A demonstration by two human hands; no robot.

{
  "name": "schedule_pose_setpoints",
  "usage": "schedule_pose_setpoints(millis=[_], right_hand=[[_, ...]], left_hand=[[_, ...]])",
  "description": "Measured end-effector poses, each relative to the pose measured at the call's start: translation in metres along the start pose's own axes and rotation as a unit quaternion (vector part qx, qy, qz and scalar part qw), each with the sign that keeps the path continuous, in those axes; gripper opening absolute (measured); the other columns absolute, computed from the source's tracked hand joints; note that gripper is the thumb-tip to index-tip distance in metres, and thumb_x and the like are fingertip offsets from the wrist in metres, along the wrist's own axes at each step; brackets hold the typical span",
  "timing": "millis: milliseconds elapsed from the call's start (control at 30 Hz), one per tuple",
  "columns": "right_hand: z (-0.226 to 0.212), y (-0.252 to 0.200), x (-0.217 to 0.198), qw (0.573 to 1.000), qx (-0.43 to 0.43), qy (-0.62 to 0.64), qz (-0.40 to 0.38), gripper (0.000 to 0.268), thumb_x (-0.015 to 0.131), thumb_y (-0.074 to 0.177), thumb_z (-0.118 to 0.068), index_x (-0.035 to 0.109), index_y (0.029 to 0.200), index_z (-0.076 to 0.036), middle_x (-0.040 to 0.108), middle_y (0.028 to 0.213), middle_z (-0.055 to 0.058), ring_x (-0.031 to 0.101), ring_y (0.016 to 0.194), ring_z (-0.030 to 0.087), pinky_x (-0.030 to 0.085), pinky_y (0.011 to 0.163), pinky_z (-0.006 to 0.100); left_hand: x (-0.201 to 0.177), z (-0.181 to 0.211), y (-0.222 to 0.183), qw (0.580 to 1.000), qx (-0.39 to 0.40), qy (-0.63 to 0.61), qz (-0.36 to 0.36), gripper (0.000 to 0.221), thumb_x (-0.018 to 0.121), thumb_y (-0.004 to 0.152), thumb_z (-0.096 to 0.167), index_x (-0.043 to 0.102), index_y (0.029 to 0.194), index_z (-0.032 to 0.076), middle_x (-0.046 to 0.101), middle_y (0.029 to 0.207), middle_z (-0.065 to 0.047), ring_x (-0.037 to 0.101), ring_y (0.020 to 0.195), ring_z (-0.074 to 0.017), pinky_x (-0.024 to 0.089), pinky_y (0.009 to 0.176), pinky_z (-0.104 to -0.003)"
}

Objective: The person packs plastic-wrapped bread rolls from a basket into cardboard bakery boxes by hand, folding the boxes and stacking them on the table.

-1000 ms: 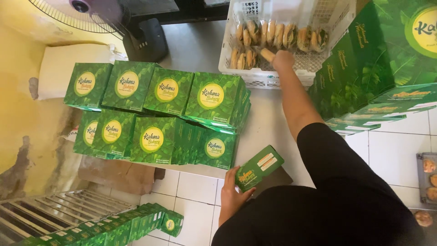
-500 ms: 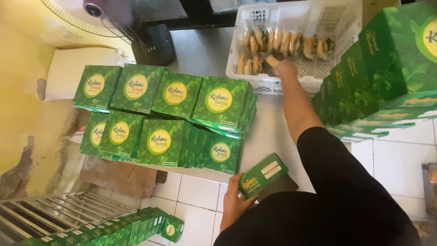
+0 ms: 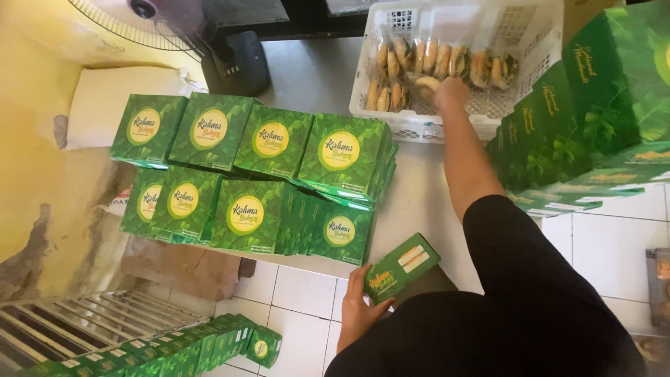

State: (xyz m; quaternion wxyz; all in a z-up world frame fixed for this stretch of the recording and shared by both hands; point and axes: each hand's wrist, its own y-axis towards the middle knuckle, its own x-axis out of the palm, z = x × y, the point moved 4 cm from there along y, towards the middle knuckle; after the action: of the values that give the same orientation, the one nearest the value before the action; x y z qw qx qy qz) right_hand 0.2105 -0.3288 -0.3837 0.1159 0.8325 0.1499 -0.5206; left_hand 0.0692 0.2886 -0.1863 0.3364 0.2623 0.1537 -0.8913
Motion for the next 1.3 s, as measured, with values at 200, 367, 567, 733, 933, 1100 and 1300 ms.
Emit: schedule_pose_setpoints(millis=[200,367,567,733,933,1100,1300], right_hand=[[-0.028,-0.048,-0.075,0.99,-0.065,0.093,0.084,0.02,0.064,0.095,-0.023,0.074,0.103,-0.007,0.071,0.108,0.019,0.068,0.098,0.041,0.053,0.081,0.052],[-0.07,-0.153,-0.185,0.898,-0.187,0.344,0.198,0.013,0.072,0.095,-0.011,0.066,0.102,-0.001,0.057,0.101,0.014,0.063,0.08,0.027,0.053,0.071,0.039],[-0.053,-0.294,-0.278,0.775,-0.149,0.614,0.025,0.006,0.059,0.104,-0.005,0.059,0.106,0.0,0.053,0.121,0.005,0.063,0.081,0.016,0.054,0.063,0.028],[0.004,-0.368,-0.297,0.726,-0.147,0.67,-0.04,0.007,0.057,0.108,-0.008,0.058,0.103,-0.002,0.057,0.133,0.008,0.066,0.096,0.018,0.06,0.074,0.031],[0.078,-0.46,-0.266,0.733,-0.098,0.664,-0.112,0.011,0.059,0.105,-0.009,0.059,0.096,-0.003,0.066,0.127,0.014,0.065,0.09,0.019,0.057,0.073,0.034],[0.066,-0.521,-0.253,0.806,-0.06,0.562,-0.175,0.011,0.065,0.095,-0.012,0.064,0.094,-0.001,0.072,0.123,0.012,0.064,0.08,0.018,0.055,0.068,0.032],[0.034,-0.545,-0.187,0.882,-0.04,0.417,-0.216,0.026,0.071,0.091,-0.018,0.066,0.113,-0.006,0.071,0.1,0.009,0.068,0.088,0.017,0.057,0.08,0.034]], left_hand=[[0.001,-0.001,0.016,1.0,0.008,-0.003,-0.011,0.089,0.093,0.066,0.019,0.049,0.144,0.013,0.056,0.14,-0.015,0.064,0.121,-0.0345,0.059,0.094,-0.038],[-0.001,-0.006,0.043,1.0,0.013,0.012,-0.016,0.089,0.089,0.071,0.033,0.047,0.147,0.013,0.053,0.144,-0.016,0.056,0.129,-0.035,0.049,0.105,-0.043],[0.004,-0.018,0.076,0.994,0.092,0.009,-0.051,0.087,0.087,0.075,0.038,0.048,0.146,0.006,0.052,0.143,-0.019,0.054,0.131,-0.0372,0.046,0.108,-0.043],[0.015,-0.033,0.103,0.982,0.172,0.018,-0.071,0.087,0.088,0.077,0.038,0.047,0.146,0.004,0.052,0.141,-0.021,0.053,0.13,-0.0406,0.046,0.109,-0.044],[0.005,-0.024,0.12,0.981,0.151,0.012,-0.123,0.089,0.085,0.078,0.041,0.046,0.149,0.004,0.049,0.145,-0.022,0.056,0.128,-0.0403,0.048,0.105,-0.043],[0.001,-0.031,0.125,0.973,0.182,0.021,-0.142,0.087,0.083,0.081,0.043,0.045,0.149,0.004,0.048,0.149,-0.023,0.055,0.131,-0.0414,0.048,0.106,-0.044],[-0.003,-0.031,0.13,0.957,0.231,0.029,-0.175,0.087,0.083,0.083,0.043,0.045,0.151,0.006,0.048,0.147,-0.024,0.054,0.132,-0.0423,0.047,0.107,-0.045]])
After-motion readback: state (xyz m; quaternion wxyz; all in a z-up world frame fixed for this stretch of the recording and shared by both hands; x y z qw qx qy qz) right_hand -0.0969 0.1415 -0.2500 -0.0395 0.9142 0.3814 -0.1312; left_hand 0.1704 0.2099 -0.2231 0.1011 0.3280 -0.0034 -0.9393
